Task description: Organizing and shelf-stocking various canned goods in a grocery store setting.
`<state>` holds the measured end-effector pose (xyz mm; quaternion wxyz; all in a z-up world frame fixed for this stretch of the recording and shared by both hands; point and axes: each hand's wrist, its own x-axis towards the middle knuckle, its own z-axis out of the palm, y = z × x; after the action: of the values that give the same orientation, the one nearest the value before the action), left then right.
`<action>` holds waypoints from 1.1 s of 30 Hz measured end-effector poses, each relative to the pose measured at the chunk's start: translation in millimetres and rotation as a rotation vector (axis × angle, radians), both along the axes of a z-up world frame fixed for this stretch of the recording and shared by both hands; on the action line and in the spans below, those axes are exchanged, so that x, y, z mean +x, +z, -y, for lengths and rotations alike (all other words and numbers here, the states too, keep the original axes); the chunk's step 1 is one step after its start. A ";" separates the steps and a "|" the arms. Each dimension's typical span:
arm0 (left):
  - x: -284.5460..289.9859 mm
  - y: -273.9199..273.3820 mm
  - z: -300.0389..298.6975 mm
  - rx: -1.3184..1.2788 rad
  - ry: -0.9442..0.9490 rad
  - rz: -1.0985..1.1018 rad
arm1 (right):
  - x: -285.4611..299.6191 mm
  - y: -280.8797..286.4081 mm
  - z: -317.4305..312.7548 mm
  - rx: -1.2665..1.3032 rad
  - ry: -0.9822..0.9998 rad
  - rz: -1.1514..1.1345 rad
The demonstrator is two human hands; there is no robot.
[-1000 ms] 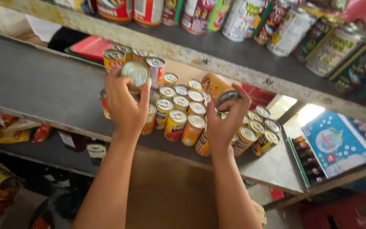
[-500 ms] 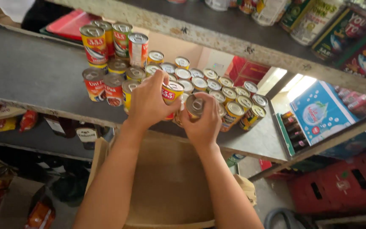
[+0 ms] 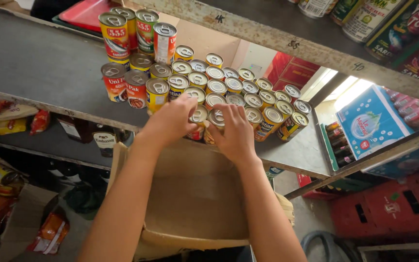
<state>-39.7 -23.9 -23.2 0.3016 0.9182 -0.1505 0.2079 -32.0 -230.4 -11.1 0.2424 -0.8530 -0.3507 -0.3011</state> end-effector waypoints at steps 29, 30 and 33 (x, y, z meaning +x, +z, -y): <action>-131.3 3.7 75.1 0.461 -0.246 -0.623 | 0.6 -22.9 4.0 -0.249 -0.106 -0.030; -144.9 2.0 75.2 0.480 -0.469 -0.758 | -2.1 -18.8 3.9 -0.263 -0.102 -0.074; -161.6 -29.9 67.1 0.424 -0.584 -0.610 | -5.4 -4.9 8.9 -0.271 -0.065 -0.119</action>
<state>-201.3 -91.0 -53.1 0.1839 0.8980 -0.3461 -0.2002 -37.4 -239.3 -16.1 0.1355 -0.9051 -0.3456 -0.2076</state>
